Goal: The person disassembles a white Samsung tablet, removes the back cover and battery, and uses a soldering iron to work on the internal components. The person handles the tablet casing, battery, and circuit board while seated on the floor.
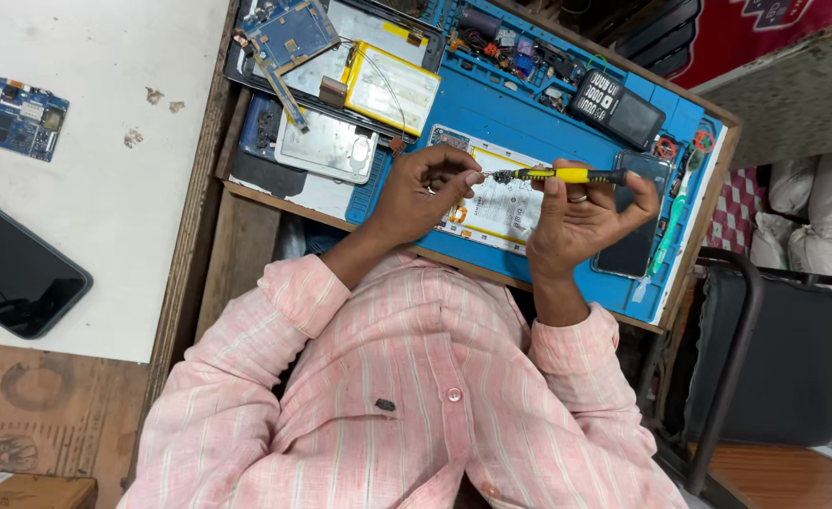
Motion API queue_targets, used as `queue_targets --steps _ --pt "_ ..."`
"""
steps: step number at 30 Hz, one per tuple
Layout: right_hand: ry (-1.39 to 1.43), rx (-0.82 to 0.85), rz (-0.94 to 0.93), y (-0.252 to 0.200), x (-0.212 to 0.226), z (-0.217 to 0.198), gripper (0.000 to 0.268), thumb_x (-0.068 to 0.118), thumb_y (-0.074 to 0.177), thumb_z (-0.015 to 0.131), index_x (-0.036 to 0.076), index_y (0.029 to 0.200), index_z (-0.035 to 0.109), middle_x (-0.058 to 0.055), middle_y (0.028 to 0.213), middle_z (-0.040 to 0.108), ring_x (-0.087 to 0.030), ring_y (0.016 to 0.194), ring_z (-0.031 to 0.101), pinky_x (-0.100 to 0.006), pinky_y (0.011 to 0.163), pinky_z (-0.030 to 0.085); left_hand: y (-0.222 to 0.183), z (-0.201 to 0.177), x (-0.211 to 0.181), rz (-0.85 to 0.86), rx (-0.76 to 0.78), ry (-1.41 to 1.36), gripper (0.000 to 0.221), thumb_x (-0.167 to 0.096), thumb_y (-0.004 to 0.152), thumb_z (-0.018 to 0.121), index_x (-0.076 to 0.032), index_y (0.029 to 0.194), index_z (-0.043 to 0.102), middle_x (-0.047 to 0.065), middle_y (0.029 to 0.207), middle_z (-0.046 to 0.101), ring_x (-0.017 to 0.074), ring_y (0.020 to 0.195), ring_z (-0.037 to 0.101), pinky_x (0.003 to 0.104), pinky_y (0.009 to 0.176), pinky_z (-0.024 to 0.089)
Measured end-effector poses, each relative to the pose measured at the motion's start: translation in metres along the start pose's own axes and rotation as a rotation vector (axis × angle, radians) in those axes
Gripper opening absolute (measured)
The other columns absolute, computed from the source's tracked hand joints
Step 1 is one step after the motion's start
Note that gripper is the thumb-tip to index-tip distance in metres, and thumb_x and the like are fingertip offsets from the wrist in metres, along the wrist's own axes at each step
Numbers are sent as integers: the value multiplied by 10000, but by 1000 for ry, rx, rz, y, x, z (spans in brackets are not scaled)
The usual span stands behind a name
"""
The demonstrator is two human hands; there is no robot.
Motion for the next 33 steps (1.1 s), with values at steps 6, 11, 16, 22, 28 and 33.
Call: queue_targets --steps 6,11,16,22,28,33 --pt "13 -9 -8 2 1 1 643 -5 1059 740 187 1443 261 -200 1130 712 -210 983 734 -347 859 660 0 1 2 15 6 -23 161 -129 1006 720 -14 1113 687 43 976 735 76 853 711 214 740 565" --pt "16 -2 0 3 -1 0 637 5 1064 738 196 1441 261 -197 1174 713 -209 981 739 -355 839 675 0 0 2 24 6 -7 158 -128 1005 721 -13 1110 692 42 967 734 73 845 709 210 727 561" --pt "28 -13 2 3 -2 -1 646 3 1056 743 194 1447 265 -199 1152 714 -206 967 737 -355 831 671 0 -1 1 28 -3 8 159 -125 997 727 -13 1105 696 44 962 737 71 838 711 206 712 558" --pt "19 -7 7 2 -2 0 651 -2 1057 739 192 1451 259 -205 1142 713 -209 973 736 -346 846 665 1 -1 4 -6 -18 -2 160 -122 982 741 -10 1093 713 48 957 740 72 824 708 206 701 557" --pt "-3 15 -8 2 -2 1 653 -10 1064 735 197 1454 253 -211 1127 710 -210 964 735 -337 851 659 0 -2 5 4 -24 39 161 -121 979 737 -11 1094 713 47 966 745 73 828 721 206 705 568" --pt "35 26 16 1 -2 9 713 4 1052 754 209 1484 224 -210 1119 723 -211 935 733 -317 849 631 0 0 4 -36 -24 56 155 -112 974 741 -12 1089 715 38 944 749 62 811 711 204 688 551"
Point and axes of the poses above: each hand's wrist, its own y-axis towards the middle knuckle, its own z-axis out of the palm, x = y × z, the point moved 7 cm from there along y, towards the middle knuckle
